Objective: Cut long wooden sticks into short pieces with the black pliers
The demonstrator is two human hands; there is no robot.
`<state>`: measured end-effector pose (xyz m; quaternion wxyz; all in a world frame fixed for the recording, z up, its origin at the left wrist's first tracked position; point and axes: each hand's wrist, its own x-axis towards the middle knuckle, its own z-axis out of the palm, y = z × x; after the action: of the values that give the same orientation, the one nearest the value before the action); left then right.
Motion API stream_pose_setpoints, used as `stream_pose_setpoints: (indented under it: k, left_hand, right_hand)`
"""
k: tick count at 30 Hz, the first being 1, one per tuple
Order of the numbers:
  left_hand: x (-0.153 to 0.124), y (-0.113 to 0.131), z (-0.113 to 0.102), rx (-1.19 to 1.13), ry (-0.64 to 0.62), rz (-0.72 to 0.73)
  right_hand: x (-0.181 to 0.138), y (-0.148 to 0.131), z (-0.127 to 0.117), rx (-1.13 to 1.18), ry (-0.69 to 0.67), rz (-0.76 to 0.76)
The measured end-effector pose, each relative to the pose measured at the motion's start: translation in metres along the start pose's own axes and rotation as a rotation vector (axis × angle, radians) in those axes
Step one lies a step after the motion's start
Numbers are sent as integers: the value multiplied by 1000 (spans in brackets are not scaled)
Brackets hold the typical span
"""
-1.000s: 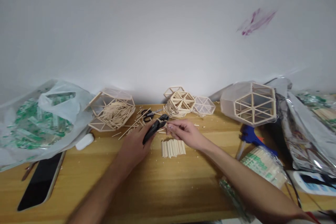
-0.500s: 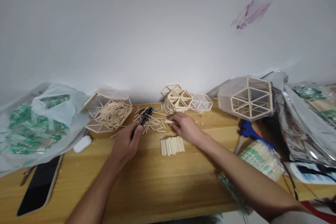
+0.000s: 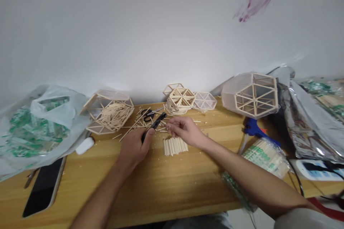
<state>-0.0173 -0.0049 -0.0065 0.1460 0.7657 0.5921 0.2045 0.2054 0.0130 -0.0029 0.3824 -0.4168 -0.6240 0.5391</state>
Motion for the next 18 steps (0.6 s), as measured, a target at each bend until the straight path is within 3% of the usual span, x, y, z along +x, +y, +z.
stream_pose_setpoints:
  k: [8, 18]
  left_hand:
    - [3, -10, 3, -45, 69, -7]
    - [1, -10, 1, -79, 59, 23]
  right_hand:
    - [3, 1, -3, 255, -60, 54]
    - [2, 2, -3, 289, -67, 40]
